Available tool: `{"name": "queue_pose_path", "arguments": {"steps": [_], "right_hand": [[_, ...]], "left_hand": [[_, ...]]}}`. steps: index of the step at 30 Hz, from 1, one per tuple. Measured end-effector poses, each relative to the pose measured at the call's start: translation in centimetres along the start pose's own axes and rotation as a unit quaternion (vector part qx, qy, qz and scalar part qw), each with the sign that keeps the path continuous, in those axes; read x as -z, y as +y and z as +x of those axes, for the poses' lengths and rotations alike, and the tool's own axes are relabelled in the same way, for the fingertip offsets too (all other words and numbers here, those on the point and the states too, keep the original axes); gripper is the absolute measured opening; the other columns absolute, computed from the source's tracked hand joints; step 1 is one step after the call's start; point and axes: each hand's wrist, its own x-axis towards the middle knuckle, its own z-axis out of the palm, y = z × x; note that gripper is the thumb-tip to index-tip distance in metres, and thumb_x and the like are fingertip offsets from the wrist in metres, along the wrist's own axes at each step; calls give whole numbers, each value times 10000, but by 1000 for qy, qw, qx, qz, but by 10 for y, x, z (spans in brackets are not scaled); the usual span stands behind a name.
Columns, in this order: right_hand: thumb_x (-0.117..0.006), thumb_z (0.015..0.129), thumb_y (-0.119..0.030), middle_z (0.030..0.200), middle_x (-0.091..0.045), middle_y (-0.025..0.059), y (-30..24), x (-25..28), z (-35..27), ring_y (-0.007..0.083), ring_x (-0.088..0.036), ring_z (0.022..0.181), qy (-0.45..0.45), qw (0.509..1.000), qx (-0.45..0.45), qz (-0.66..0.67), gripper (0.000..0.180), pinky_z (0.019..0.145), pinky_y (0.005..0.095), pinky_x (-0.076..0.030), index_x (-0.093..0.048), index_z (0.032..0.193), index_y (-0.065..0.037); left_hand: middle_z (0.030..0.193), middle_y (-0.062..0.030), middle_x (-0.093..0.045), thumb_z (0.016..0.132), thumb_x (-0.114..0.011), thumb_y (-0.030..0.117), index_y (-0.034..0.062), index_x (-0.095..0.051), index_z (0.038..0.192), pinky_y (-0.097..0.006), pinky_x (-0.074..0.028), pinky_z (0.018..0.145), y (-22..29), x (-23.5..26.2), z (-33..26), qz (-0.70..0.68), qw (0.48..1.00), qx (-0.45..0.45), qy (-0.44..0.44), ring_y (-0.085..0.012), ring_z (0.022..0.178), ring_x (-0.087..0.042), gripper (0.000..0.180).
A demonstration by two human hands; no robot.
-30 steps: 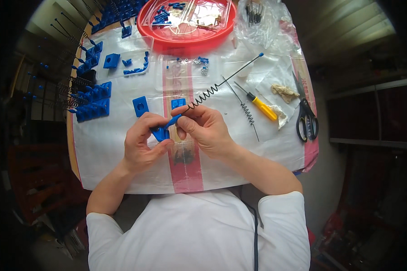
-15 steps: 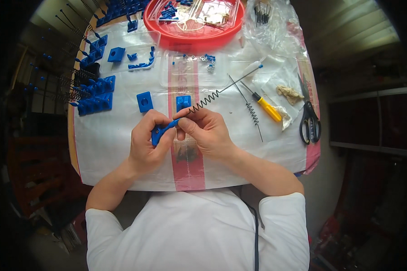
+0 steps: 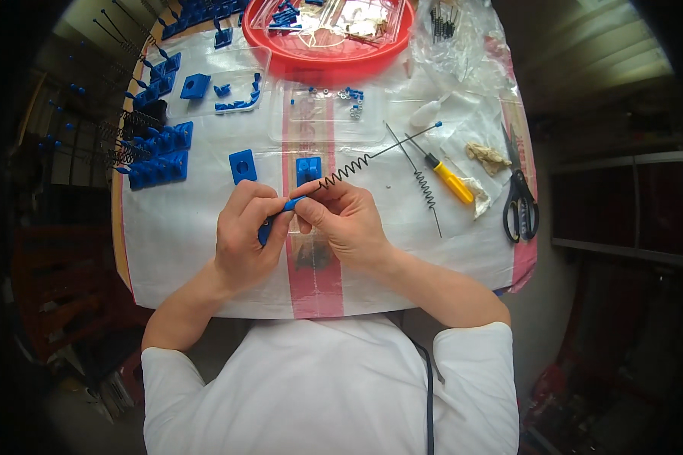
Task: Assembling small plastic parts with springs and applying adhesive or lubricant.
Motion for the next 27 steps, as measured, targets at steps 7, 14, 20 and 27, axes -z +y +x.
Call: {"name": "queue_pose_path", "arguments": {"steps": [7, 14, 20, 27], "right_hand": [[-662, 927, -52, 876, -671, 44, 0, 6, 2, 90, -576, 727, -26, 999, 15, -25, 133, 670, 233, -476, -677, 1043, 10], [-648, 929, -31, 894, -673, 59, 0, 2, -1, 106, -588, 735, -6, 1000, 9, -2, 146, 675, 243, -488, -668, 1064, 20], [-641, 931, -24, 913, -666, 76, -2, 0, -1, 123, -601, 746, -12, 999, 2, 32, 160, 687, 252, -502, -646, 1083, 23], [-635, 936, -23, 883, -642, 62, -4, 4, 0, 121, -596, 778, -34, 999, 20, 36, 159, 714, 252, -495, -622, 1089, 17]], "left_hand": [[836, -82, -595, 835, -657, -32, 4, -618, 919, -276, -434, 641, -4, 3, -5, -278, 933, 218, -64, -172, 743, -566, 99], [839, -88, -568, 785, -686, -79, -7, -612, 913, -299, -445, 619, -3, -4, -2, -101, 994, 51, 3, -190, 727, -555, 165], [881, -109, -579, 711, -720, -65, -20, -630, 920, -345, -485, 597, -6, -4, 3, 95, 988, -114, 43, -272, 783, -587, 232], [969, -141, -593, 726, -743, -16, -17, -534, 1173, -352, -517, 673, -5, -5, 3, 22, 993, -76, 89, -296, 830, -601, 493]]}}
